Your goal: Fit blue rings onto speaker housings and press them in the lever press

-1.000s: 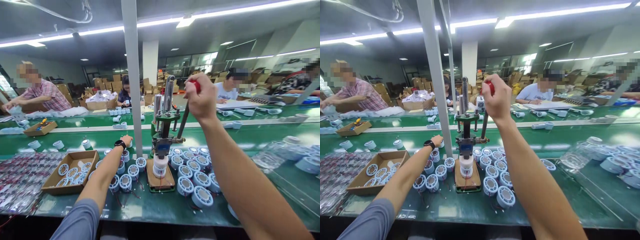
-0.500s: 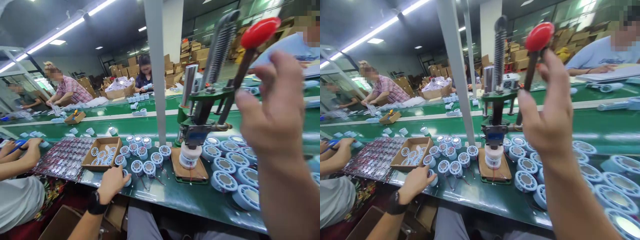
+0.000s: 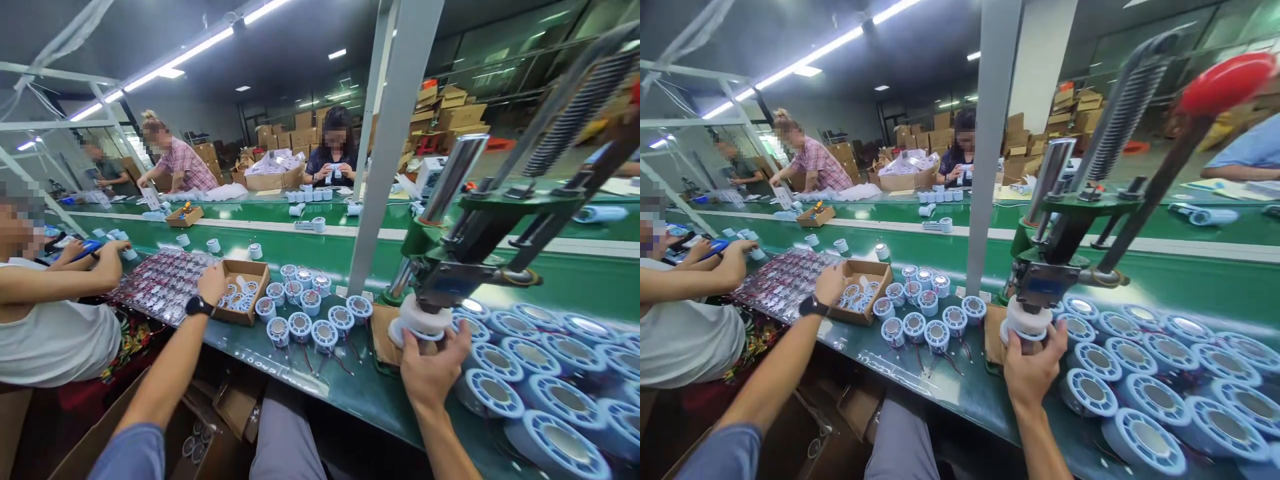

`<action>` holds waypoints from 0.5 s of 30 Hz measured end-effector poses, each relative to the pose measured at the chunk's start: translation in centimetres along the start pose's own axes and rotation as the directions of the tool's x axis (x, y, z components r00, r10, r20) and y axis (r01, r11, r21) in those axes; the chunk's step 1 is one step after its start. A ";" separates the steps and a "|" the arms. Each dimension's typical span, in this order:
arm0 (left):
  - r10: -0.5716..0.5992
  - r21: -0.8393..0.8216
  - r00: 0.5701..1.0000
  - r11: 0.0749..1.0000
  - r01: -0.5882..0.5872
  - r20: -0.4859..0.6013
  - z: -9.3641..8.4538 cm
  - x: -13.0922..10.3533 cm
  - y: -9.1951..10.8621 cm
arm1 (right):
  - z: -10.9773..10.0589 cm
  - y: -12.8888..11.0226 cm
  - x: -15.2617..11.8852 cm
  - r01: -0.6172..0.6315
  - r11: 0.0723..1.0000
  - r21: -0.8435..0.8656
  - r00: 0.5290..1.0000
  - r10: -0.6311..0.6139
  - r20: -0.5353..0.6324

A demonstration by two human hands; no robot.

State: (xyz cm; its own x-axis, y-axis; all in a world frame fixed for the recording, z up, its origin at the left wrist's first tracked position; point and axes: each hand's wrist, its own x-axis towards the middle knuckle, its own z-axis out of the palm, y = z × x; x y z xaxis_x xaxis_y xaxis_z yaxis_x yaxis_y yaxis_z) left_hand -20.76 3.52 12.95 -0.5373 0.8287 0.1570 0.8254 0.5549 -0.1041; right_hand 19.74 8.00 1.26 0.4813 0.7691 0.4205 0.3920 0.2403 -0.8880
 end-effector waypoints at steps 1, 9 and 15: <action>-0.019 0.011 0.999 1.000 0.018 0.028 0.3 1.4 -0.9 | -0.1 -0.1 -0.5 0.052 0.999 -0.007 0.998 -0.052 -0.041; -0.048 0.078 0.995 0.996 0.042 0.085 1.8 5.4 -3.7 | -1.7 0.2 -8.2 0.588 0.809 -0.013 0.715 -0.511 0.477; -0.041 -0.099 0.962 0.995 0.015 -0.269 -0.7 1.5 -2.2 | 0.2 0.4 -5.5 0.757 0.634 -0.159 0.548 -0.483 0.683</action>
State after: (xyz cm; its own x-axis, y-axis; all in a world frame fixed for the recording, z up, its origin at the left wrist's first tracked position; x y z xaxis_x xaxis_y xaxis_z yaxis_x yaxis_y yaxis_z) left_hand -23.28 3.44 14.14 -0.5044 0.7545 0.4198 0.8302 0.5575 -0.0044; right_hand 17.07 4.01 -1.45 -0.4613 0.7102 0.5319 0.7378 0.6400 -0.2147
